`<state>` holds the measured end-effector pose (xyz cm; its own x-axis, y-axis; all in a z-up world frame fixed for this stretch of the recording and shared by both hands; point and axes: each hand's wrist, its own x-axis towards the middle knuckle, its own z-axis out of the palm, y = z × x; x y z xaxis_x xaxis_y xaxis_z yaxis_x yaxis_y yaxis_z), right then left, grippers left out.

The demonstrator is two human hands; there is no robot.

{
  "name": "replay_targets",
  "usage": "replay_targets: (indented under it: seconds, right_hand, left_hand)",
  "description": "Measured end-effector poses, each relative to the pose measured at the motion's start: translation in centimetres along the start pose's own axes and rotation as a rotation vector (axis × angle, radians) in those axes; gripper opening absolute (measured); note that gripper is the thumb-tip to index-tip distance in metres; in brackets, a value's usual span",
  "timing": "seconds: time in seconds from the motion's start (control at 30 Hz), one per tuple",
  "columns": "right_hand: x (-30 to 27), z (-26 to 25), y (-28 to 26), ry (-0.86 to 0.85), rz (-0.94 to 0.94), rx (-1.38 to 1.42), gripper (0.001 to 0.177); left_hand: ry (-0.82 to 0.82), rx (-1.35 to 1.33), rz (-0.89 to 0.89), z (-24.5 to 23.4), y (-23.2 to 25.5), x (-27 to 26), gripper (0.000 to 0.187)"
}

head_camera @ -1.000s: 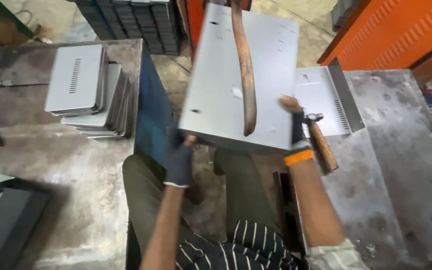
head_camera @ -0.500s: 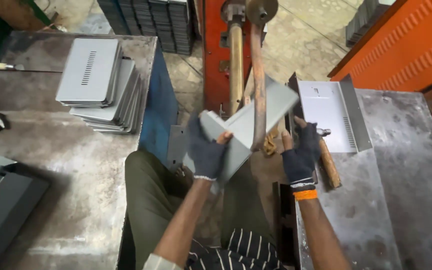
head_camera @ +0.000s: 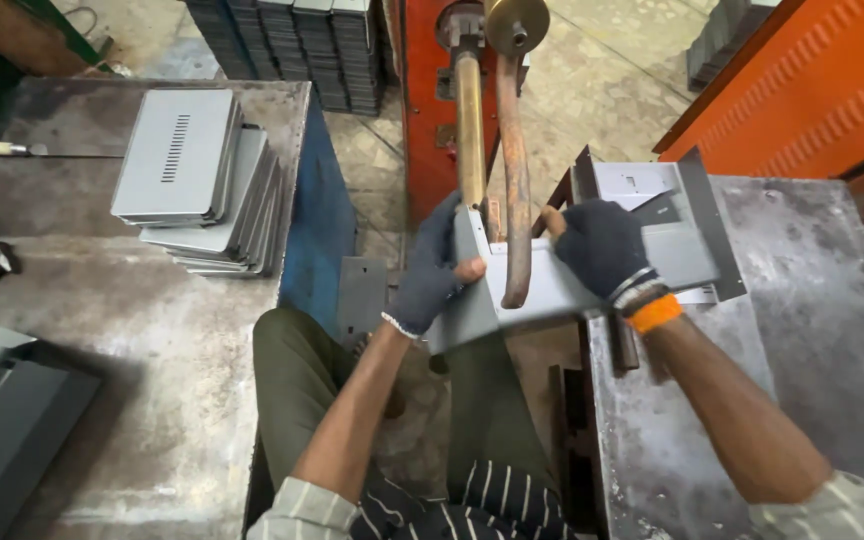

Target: Assembling metal boxes using a manual spot welding machine and a hammer.

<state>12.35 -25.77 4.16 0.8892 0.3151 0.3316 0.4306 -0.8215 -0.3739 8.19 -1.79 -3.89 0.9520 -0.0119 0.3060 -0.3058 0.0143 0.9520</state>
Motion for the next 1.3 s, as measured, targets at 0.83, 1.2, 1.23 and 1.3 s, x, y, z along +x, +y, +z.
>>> replay_targets:
  seconds: [0.83,1.2,1.23,1.3]
  right_hand:
    - [-3.4,-4.0,-1.7,0.091,-0.120,-0.318,0.045]
    - [-3.1,-3.9,-1.7,0.045,-0.105,-0.337,0.046]
    - [-3.3,-3.9,-1.8,0.042,-0.103,-0.334,0.046]
    - [-3.2,-3.8,-1.8,0.035,-0.092,-0.334,0.047]
  left_hand:
    - [-0.251,-0.312,-0.080,0.9,1.8,-3.8,0.102]
    - [-0.195,-0.339,-0.063,1.4,1.5,-4.0,0.093]
    - [-0.194,-0.339,-0.067,1.4,1.5,-4.2,0.093]
    - [-0.171,-0.419,-0.114,1.4,1.4,-4.2,0.105]
